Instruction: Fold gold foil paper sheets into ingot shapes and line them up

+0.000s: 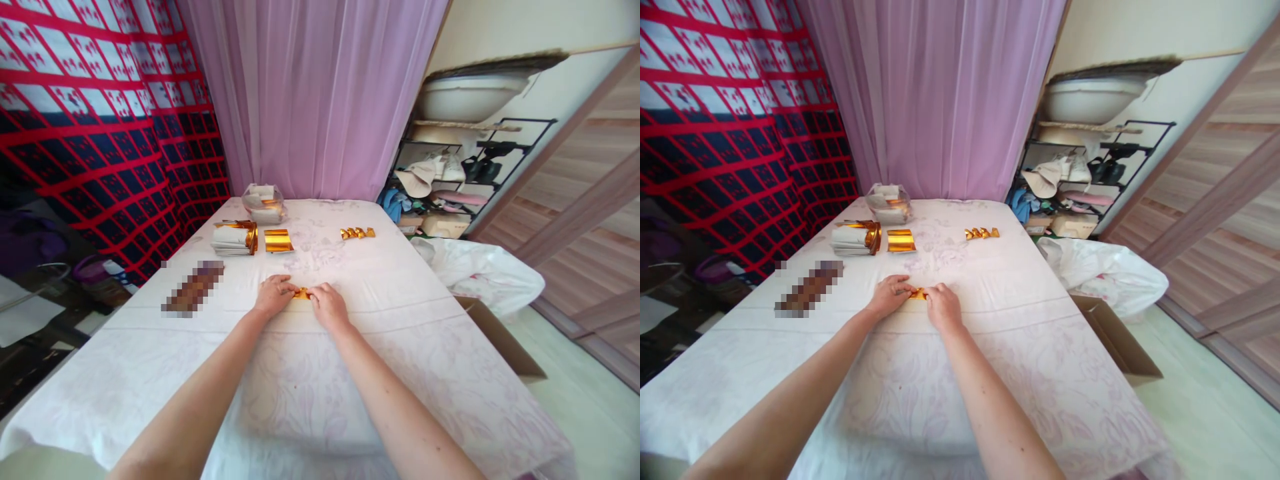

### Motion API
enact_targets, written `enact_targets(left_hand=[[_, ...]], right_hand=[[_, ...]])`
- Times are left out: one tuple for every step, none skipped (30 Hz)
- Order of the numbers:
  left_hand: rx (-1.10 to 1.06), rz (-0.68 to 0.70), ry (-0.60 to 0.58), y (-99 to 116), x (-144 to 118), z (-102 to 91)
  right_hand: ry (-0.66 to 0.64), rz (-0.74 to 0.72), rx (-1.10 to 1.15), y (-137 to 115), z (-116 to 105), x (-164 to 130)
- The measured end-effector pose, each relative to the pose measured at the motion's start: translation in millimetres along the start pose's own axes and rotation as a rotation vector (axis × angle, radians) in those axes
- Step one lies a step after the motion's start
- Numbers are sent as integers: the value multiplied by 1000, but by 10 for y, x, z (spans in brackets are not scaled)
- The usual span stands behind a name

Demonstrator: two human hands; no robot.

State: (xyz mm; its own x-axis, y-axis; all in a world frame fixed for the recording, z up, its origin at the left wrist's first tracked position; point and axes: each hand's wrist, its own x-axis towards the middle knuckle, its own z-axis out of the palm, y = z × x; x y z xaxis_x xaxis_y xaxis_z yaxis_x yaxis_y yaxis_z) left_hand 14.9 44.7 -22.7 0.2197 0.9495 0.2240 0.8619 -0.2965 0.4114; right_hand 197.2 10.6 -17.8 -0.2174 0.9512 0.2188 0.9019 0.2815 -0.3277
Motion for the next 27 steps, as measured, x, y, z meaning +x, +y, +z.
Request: enact_targets(left_hand=[[1,8,4,5,-8,-7],[2,16,8,9,-15,-12],[3,24,12,13,-22,-15],[4,32,15,16,-28,-17],[4,39,18,19,-34,-18],[5,45,20,21,-40,-18],[7,51,22,23,-46,-19],[9,56,24,26,-52,-20],[11,62,24,29,-58,-23],[14,67,24,34,-64,-27],[17,72,22,39,-69,-33],[19,76,19,46,-75,-39],[22,79,16,54,-80,-46],[24,79,13,62,-84,-52],[27,77,9,70,-87,-57],[29,72,6,77,-88,-60],[30,65,1,83,-88,-61],[32,57,-6,89,-86,-61],[33,47,-14,94,-83,-59],[34,36,-24,98,-79,-57],[34,25,-34,102,-75,-54],[35,15,-44,105,-71,-51],[35,6,-54,108,-67,-49],[35,-1,-62,111,-65,-48],[34,-6,-69,112,-64,-47],[33,-9,-74,114,-63,-46],[31,-11,-78,115,-64,-46]], right_hand=[[1,-11,-15,-8,-1,-10],[-1,-21,-31,-14,-2,-20],[-5,-30,-48,-19,-4,-29],[-9,-40,-64,-23,-5,-40],[-11,-49,-78,-25,-6,-51],[-12,-59,-91,-28,-8,-62],[-13,-68,-102,-31,-11,-73],[-13,-74,-112,-35,-14,-83],[-14,-78,-121,-40,-19,-91],[-15,-79,-128,-46,-23,-96],[-18,-80,-135,-53,-28,-99],[-20,-78,-141,-60,-33,-100],[-22,-76,-146,-67,-37,-98],[-23,-74,-151,-73,-40,-96],[-24,-71,-155,-78,-41,-93],[-25,-70,-158,-81,-41,-90],[-26,-70,-159,-82,-38,-88],[-26,-69,-159,-81,-33,-87],[-26,-69,-157,-78,-27,-87],[-25,-67,-154,-75,-19,-88],[-23,-66,-149,-70,-10,-91],[-21,-66,-144,-63,0,-94],[-18,-67,-138,-56,9,-98],[-14,-69,-130,-48,18,-102],[-10,-74,-123,-38,26,-107],[-4,-78,-115,-28,31,-113],[1,-84,-108,-16,34,-120]])
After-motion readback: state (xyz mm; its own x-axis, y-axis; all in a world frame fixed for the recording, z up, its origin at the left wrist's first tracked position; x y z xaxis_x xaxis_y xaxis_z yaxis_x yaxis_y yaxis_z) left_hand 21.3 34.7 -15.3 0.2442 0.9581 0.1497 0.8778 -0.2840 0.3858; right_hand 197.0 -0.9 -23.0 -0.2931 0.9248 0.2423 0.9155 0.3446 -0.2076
